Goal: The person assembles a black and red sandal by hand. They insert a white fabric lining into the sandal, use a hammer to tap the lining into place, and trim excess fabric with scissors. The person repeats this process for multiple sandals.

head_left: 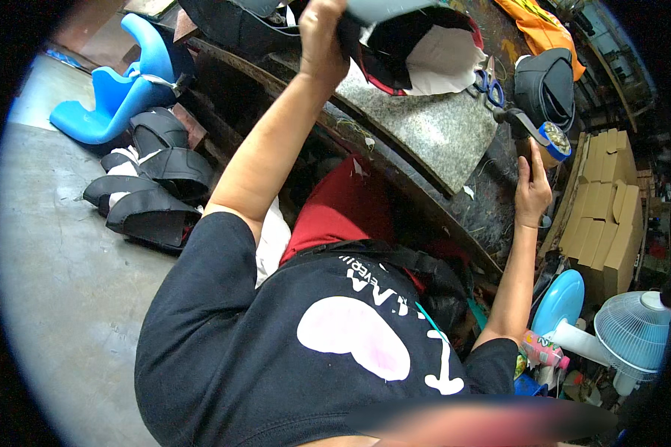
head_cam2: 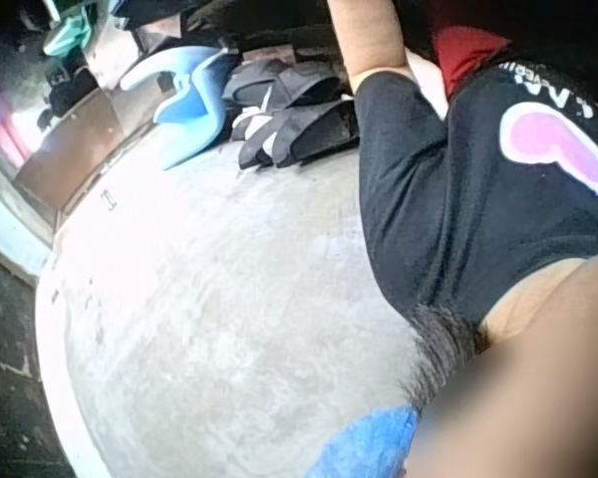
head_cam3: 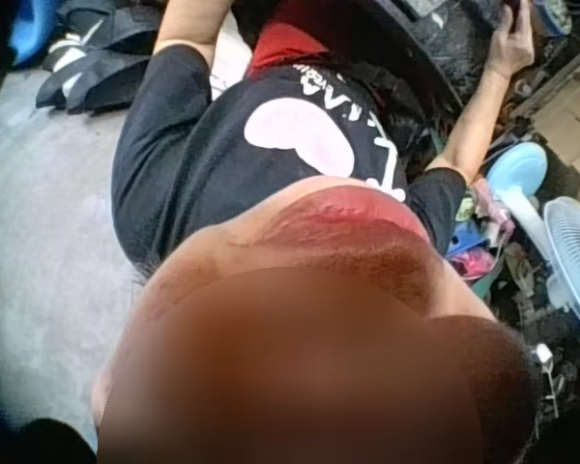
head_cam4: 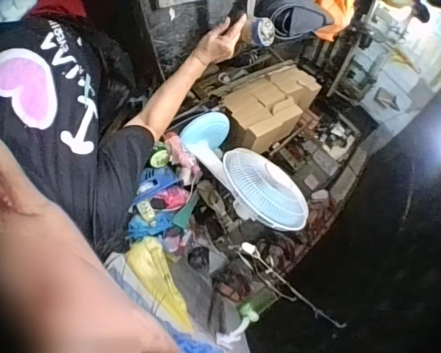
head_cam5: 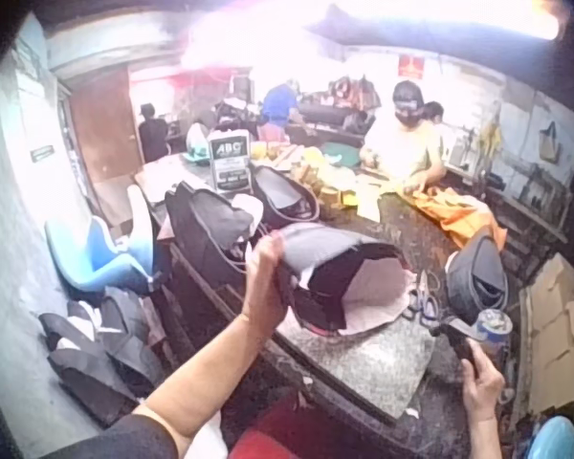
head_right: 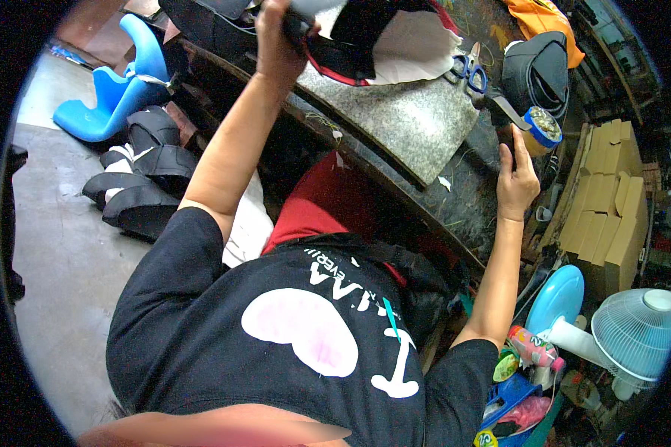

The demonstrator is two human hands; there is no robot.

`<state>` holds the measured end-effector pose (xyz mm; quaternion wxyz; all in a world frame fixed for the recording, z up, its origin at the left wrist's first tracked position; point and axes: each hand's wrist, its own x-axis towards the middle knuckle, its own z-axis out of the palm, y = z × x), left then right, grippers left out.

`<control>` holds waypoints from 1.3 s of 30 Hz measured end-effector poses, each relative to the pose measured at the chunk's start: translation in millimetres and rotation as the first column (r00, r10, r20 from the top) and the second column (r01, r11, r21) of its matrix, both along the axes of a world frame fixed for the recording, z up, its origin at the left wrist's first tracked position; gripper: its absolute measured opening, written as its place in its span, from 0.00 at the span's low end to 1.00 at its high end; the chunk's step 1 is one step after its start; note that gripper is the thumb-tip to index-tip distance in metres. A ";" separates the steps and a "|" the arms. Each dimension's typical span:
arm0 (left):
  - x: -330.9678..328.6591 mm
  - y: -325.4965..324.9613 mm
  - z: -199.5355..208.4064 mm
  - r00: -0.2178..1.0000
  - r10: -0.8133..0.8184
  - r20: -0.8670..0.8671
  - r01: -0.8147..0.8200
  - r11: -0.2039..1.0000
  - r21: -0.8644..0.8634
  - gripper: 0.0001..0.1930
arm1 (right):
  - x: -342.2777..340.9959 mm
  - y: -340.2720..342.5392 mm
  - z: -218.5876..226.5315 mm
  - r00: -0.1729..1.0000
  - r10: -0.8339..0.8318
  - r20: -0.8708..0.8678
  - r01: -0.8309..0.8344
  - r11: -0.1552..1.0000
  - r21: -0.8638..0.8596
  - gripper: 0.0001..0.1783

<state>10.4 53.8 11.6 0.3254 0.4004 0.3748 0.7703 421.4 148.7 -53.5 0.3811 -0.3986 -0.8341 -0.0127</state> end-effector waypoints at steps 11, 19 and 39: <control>-4.0 49.0 -34.1 0.914 -0.380 0.144 0.404 0.889 -0.218 0.26 | -31.3 -88.4 62.4 0.744 0.319 -0.587 -0.393 0.919 0.001 0.24; 42.1 94.7 -118.0 1.000 0.011 -0.012 -0.013 0.984 -0.177 0.26 | -87.2 -99.1 58.6 0.971 0.173 -0.165 -0.185 0.981 -0.064 0.22; 42.1 94.2 -124.7 0.999 0.021 0.050 -0.014 0.991 -0.131 0.29 | -59.6 -102.8 69.2 0.936 0.161 -0.313 -0.227 0.956 -0.187 0.23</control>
